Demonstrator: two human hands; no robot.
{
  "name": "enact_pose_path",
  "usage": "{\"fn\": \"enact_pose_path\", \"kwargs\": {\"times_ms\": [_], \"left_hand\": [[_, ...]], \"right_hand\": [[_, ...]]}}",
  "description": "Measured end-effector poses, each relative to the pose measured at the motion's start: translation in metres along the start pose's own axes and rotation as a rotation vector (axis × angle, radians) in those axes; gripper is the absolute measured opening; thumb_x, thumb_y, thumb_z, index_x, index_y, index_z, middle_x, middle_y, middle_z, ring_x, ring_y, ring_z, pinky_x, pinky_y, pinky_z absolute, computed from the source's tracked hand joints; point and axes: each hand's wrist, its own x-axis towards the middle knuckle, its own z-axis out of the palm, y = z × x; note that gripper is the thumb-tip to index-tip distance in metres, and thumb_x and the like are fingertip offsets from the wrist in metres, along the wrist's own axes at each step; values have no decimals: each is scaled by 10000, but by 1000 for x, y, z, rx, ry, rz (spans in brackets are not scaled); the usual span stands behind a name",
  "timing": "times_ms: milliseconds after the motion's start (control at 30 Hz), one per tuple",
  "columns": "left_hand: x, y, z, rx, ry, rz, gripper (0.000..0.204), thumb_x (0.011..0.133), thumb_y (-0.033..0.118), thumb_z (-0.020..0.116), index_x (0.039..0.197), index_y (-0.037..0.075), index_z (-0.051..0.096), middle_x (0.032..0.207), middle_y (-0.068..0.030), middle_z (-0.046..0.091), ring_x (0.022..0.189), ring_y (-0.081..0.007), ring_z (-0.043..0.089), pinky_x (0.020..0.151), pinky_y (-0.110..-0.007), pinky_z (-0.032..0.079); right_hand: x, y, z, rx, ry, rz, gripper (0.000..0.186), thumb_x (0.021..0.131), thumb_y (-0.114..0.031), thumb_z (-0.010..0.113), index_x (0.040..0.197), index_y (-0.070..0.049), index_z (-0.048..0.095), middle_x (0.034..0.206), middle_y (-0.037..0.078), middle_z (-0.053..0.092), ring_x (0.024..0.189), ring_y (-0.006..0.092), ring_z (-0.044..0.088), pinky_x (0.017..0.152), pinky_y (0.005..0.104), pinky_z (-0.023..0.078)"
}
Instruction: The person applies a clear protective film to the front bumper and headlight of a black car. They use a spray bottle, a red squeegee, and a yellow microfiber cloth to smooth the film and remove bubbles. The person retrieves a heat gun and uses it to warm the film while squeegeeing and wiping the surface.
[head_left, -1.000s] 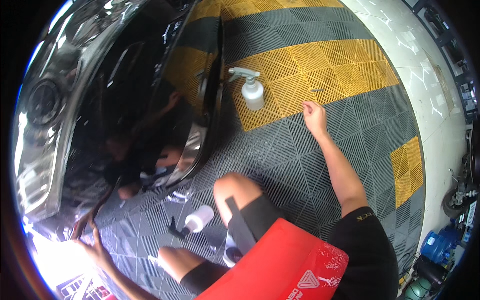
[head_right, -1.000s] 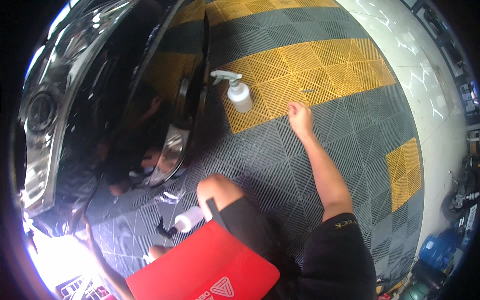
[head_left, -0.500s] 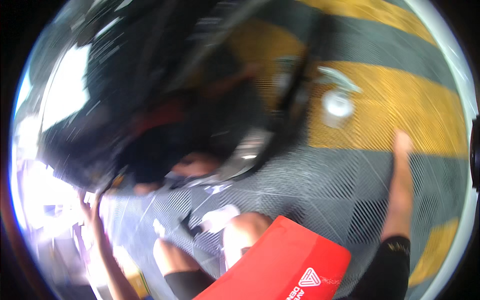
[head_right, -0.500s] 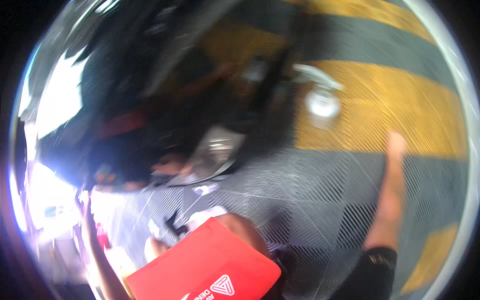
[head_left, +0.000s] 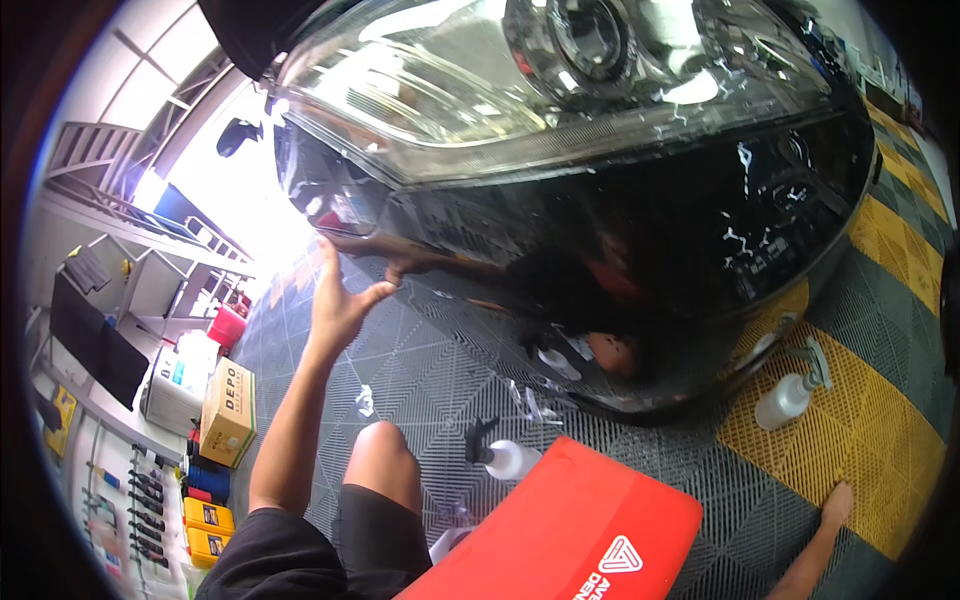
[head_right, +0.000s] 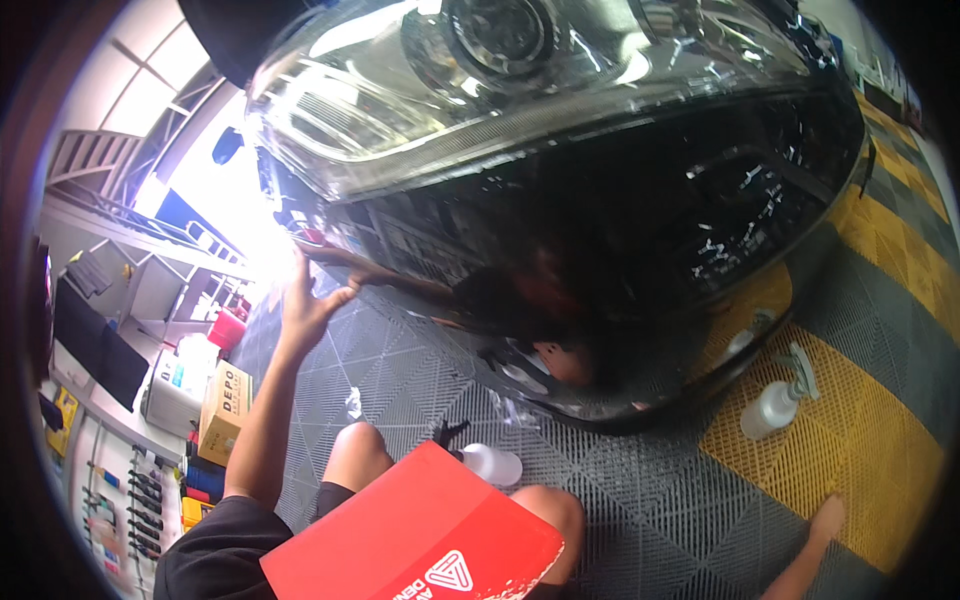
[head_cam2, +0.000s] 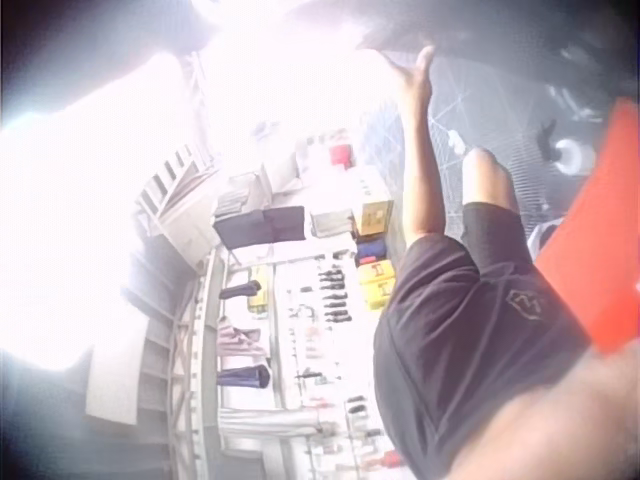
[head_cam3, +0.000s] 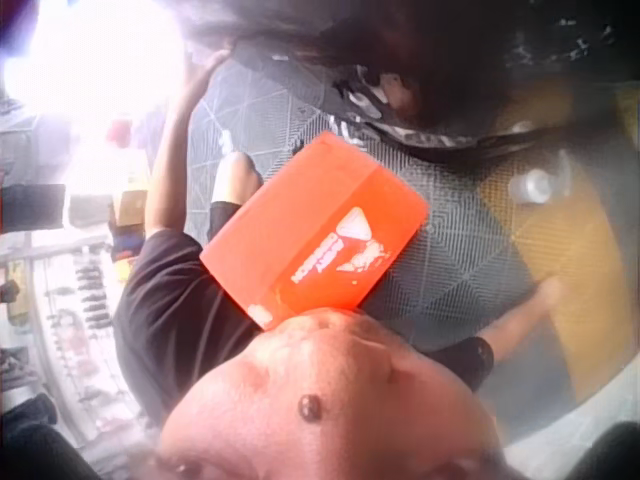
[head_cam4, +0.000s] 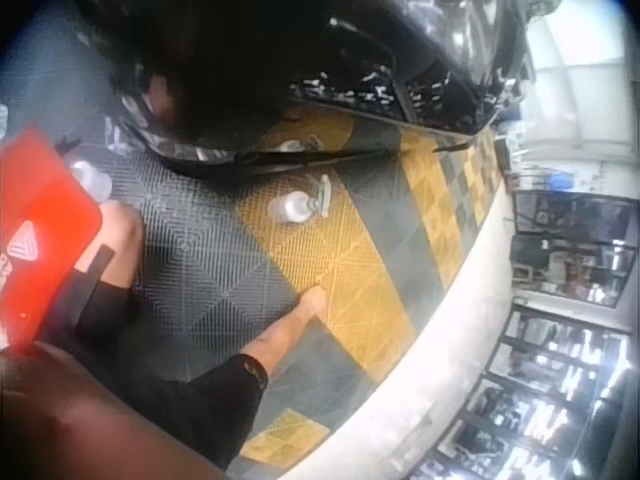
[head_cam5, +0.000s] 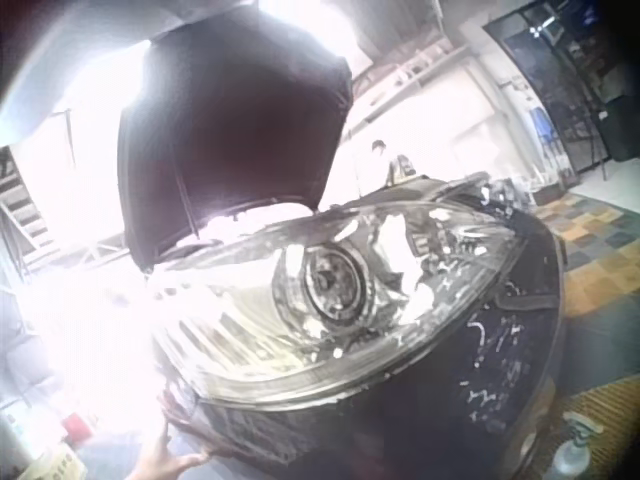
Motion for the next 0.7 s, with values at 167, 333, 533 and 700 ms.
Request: {"fn": "enact_pose_path", "kwargs": {"times_ms": [167,333,533,700], "left_hand": [[2,5,-1,63,-17,39,1390,705,485,907,1548,-185,29,1607,-405,217,1538,-416,244,1247,-424,231],[1,10,-5,84,-25,48,1365,718,522,892,1550,-179,67,1573,-394,288,1501,-418,312,1211,-457,302],[4,-4,0,151,24,121,1330,736,551,877,1564,-150,107,1546,-357,359,1447,-395,421,1150,-503,424],[-2,-5,-2,116,-44,29,1400,701,504,899,1537,-201,25,1618,-425,116,1556,-435,159,1265,-429,189]], "right_hand": [[-26,0,10,-152,81,-86,273,1016,-45,510,1234,56,639,1224,207,661,1128,340,635,996,436,518],[-30,-10,-7,-277,-28,-112,221,996,-51,536,1140,54,667,1094,185,690,1012,325,664,942,432,537],[-19,1,-2,-232,87,-166,167,998,-46,530,1007,41,672,923,184,669,876,305,660,837,406,541],[-31,-11,-40,239,157,151,218,1035,-111,505,894,25,599,797,156,594,716,299,562,679,417,469]]}}
